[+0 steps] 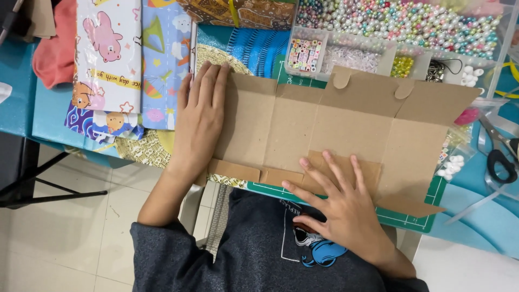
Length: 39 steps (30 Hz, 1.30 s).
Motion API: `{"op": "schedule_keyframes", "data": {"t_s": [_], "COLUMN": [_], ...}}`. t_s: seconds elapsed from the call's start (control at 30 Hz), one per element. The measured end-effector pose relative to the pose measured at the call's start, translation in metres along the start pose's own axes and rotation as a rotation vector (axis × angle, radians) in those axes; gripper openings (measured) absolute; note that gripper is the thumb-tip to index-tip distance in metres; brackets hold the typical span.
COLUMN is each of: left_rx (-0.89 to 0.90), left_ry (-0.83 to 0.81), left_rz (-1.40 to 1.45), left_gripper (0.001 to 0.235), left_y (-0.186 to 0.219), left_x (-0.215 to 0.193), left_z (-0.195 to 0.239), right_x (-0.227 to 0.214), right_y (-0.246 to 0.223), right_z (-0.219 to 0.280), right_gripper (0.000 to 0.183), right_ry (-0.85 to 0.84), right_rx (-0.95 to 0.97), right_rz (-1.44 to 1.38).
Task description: The person folds and assembles a flat cardboard box into a rectangular container. They then fill the box with brown shredded paper and place several small plastic bags containing craft items inside.
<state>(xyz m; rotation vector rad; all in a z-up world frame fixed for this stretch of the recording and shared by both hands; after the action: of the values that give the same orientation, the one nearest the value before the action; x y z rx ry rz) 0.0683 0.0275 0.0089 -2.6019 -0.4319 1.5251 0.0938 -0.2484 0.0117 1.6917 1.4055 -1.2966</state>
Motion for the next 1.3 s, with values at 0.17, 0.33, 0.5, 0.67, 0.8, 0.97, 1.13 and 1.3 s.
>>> {"op": "schedule_keyframes", "data": {"t_s": [0.17,0.33,0.5,0.67,0.8,0.97,1.13,1.3], "left_rx": [0.018,-0.038,-0.18,-0.185,-0.142,-0.005,-0.001,-0.06], "left_ry": [0.137,0.13,-0.064,-0.183,-0.24,-0.299,-0.286,-0.208], "left_rz": [0.05,0.304,0.454,0.549,0.414,0.352,0.404,0.507], "left_gripper": [0.045,0.041,0.057,0.096,0.142,0.143,0.131,0.12], "left_y": [0.001,0.002,0.004,0.016,0.031,0.053,0.064,0.065], "left_x": [-0.021,-0.029,-0.026,-0.024,-0.019,-0.021,-0.023,-0.024], "left_z": [-0.005,0.007,0.023,0.039,0.038,0.028,0.023,0.022], "right_x": [0.001,0.001,0.001,0.0,0.001,0.0,-0.001,-0.004], "right_y": [0.0,0.0,0.0,0.0,-0.001,-0.009,-0.012,-0.009], "right_z": [0.001,0.001,0.001,0.001,0.001,-0.003,-0.003,-0.002], "right_gripper": [0.08,0.082,0.08,0.08,0.083,0.103,0.108,0.072], "right_ry": [-0.004,-0.005,-0.016,-0.015,-0.039,-0.052,-0.053,-0.064], "right_rx": [-0.009,-0.015,-0.002,-0.01,-0.01,-0.057,-0.088,-0.012], "right_rz": [0.016,0.019,-0.008,0.001,-0.041,-0.141,-0.114,-0.362]}}
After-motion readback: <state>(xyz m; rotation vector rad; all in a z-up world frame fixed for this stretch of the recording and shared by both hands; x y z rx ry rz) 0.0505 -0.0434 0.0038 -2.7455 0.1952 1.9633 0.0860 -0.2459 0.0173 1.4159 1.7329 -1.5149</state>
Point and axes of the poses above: each hand's wrist, its own z-axis away from the middle knuckle, its own x-axis out of the palm, y = z × x, the point moved 5 cm from there along -z, towards the middle knuckle, and after that the axes turned 15 degrees about y, right-handed, at the moved point
